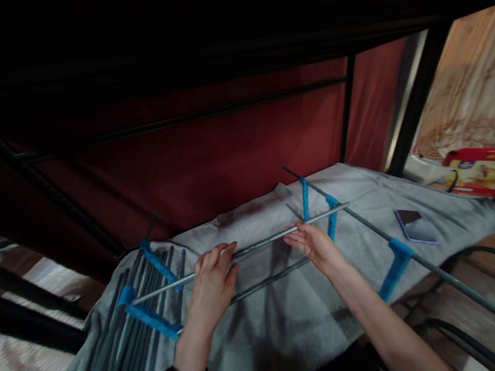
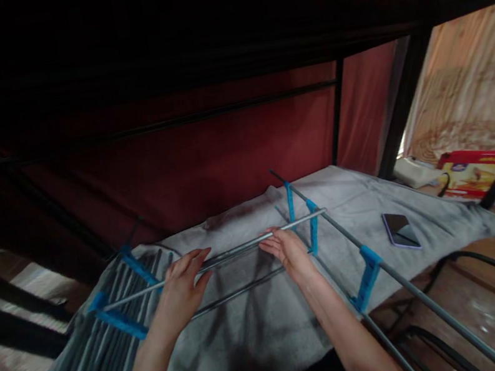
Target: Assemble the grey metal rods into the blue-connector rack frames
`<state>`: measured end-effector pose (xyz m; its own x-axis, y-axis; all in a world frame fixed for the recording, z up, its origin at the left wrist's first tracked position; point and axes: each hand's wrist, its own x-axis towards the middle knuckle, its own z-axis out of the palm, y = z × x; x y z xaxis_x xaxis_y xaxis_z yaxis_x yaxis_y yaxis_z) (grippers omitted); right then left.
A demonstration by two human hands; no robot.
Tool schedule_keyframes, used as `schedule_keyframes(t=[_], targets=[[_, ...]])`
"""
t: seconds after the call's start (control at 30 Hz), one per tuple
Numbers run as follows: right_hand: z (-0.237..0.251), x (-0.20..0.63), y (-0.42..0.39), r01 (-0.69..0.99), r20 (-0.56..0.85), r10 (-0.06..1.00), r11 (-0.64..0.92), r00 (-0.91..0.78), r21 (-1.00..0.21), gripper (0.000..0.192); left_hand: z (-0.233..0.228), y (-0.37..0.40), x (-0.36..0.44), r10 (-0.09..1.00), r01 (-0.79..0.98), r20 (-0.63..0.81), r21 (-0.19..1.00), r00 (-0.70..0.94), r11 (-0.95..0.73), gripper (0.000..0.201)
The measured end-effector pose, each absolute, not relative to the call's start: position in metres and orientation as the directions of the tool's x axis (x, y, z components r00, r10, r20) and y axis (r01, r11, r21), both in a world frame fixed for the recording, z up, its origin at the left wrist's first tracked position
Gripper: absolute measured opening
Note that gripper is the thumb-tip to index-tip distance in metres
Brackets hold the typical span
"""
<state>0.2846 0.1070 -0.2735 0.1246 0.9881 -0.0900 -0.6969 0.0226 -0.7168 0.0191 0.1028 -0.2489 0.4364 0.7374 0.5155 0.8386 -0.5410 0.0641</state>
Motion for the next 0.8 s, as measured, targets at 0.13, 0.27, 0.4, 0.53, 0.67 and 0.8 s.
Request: schedule_keyframes(t=[0.13,0.27,0.4,0.53,0.67,0.8], targets=[[-0.271,0.284,0.115,-0.692,-0.091,0.988,0.019,0.122,-0.721,0.01,-0.245,0.111,0.039,0.727,0.821,0.489,0.039,0.482,-0.57,0.042],[-0.274,0.284,0.121,-0.69,-0.114,0.987,-0.006,0.112,-0.723,0.011,-0.246,0.118,0.05,0.762,0.829,0.407,0.024,0.503,-0.559,0.041],[-0.276,0.284,0.126,-0.691,-0.13,0.985,-0.016,0.113,-0.723,0.011,-0.247,0.122,0.052,0.781,0.837,0.362,0.006,0.509,-0.548,0.042],[-0.265,0.287,0.132,-0.683,-0.108,0.987,0.004,0.122,-0.73,0.01,-0.244,0.125,0.051,0.806,0.864,0.345,-0.027,0.481,-0.503,0.044],[-0.247,0.294,0.139,-0.643,-0.021,0.988,0.081,0.15,-0.762,0.009,-0.239,0.127,0.053,0.807,0.872,0.358,-0.046,0.47,-0.488,0.048],[-0.236,0.304,0.149,-0.629,0.027,0.989,0.113,0.145,-0.769,0.01,-0.227,0.133,0.064,0.788,0.872,0.399,-0.064,0.468,-0.485,0.046]])
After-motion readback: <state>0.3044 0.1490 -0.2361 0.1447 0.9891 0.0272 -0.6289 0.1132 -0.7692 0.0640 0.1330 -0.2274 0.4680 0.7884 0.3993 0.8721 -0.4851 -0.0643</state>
